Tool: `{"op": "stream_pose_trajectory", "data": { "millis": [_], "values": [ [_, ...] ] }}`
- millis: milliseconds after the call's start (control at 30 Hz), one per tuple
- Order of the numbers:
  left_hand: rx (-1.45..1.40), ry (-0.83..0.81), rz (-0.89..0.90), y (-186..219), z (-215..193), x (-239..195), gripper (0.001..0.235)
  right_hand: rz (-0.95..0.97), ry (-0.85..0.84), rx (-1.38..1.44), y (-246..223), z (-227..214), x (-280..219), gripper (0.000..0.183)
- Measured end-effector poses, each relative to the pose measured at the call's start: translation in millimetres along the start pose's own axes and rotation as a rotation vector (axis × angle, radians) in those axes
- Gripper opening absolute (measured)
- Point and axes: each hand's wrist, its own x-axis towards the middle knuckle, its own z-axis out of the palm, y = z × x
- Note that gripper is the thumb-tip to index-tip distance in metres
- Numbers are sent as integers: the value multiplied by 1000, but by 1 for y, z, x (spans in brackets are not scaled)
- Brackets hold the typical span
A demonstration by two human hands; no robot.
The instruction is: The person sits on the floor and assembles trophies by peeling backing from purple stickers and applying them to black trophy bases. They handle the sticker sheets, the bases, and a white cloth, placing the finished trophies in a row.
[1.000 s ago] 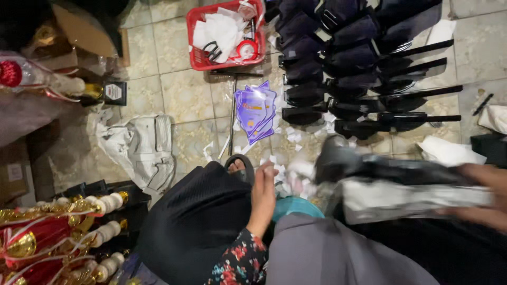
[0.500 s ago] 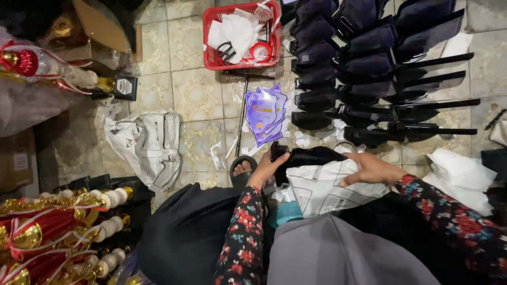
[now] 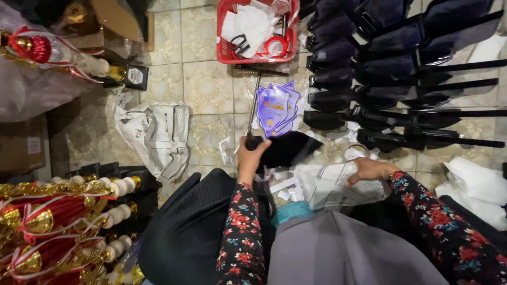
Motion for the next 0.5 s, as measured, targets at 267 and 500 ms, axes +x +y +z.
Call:
{"op": "stream_pose_trajectory", "data": {
  "millis": [267, 500],
  "values": [
    [-287, 385, -72, 24, -45, -41, 62, 119, 156, 79, 13, 6, 25, 56],
    [-2, 275, 22, 73, -65, -89, 69, 78, 308, 9, -12, 8, 57, 72]
  ]
}}
